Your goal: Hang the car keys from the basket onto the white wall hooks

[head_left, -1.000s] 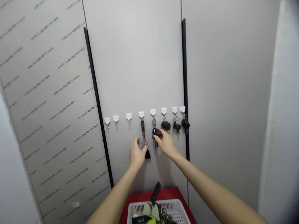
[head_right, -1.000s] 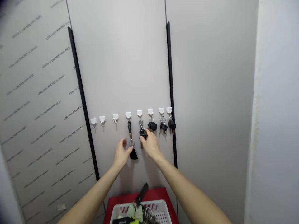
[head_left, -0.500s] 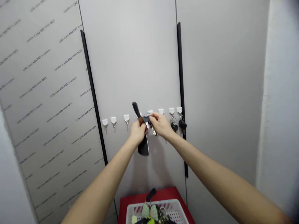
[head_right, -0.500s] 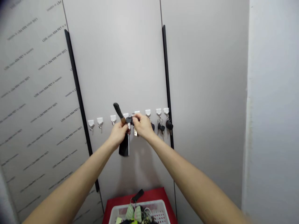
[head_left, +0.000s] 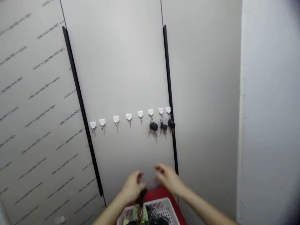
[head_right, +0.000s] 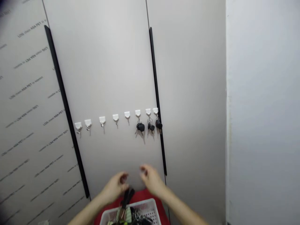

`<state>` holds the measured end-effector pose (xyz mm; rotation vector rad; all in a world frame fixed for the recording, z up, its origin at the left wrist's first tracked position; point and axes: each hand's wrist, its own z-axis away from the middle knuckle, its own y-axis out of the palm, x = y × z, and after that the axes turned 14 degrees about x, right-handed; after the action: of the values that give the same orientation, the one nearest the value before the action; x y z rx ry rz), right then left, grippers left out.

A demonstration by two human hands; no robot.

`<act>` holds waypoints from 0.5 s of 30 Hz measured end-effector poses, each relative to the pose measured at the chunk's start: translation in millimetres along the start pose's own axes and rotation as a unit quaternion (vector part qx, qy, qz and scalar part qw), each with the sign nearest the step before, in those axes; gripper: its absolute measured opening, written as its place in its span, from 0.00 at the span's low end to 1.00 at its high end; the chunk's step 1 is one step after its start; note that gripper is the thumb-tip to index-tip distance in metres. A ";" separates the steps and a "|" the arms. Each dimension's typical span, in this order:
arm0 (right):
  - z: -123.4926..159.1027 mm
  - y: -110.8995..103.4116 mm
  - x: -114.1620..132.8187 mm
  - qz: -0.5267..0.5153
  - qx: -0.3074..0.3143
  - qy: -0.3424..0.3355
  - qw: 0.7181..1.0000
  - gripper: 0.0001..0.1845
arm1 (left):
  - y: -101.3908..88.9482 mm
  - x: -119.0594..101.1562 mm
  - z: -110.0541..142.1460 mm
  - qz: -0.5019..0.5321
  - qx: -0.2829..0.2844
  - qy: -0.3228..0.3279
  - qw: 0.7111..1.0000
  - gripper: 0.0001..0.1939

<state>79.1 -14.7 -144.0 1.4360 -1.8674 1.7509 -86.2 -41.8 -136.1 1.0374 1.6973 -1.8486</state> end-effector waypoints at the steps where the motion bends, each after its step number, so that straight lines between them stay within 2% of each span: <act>1: -11.2 -22.0 6.5 0.010 -0.083 0.004 0.997 0.16 | -10.0 -17.3 -9.8 0.009 -0.018 0.016 1.000 0.18; 3: -34.8 -63.8 18.4 0.044 -0.209 0.001 0.977 0.19 | -26.8 -54.1 -32.9 0.038 -0.052 0.045 0.997 0.20; 4: -45.7 -80.6 23.0 0.062 -0.244 0.006 0.968 0.20 | -32.3 -71.9 -45.4 0.064 -0.077 0.055 0.993 0.21; 6: -63.3 -102.3 28.7 0.083 -0.270 0.026 0.959 0.23 | -36.9 -102.1 -69.8 0.096 -0.138 0.064 0.984 0.25; 9: -77.1 -111.6 32.4 0.087 -0.259 0.056 0.960 0.22 | -31.1 -130.5 -98.2 0.150 -0.187 0.069 0.968 0.23; 12: -79.6 -116.2 39.0 0.054 -0.274 0.036 0.960 0.17 | -25.6 -144.5 -109.6 0.193 -0.175 0.074 0.963 0.12; 15: -80.8 -131.7 53.8 0.043 -0.297 -0.023 0.954 0.17 | -35.9 -159.3 -105.5 0.205 -0.156 0.100 0.961 0.05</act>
<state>113.0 51.0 2.0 1.1717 -2.2411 1.0348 13.1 38.6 10.3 1.3490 1.6560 -1.2092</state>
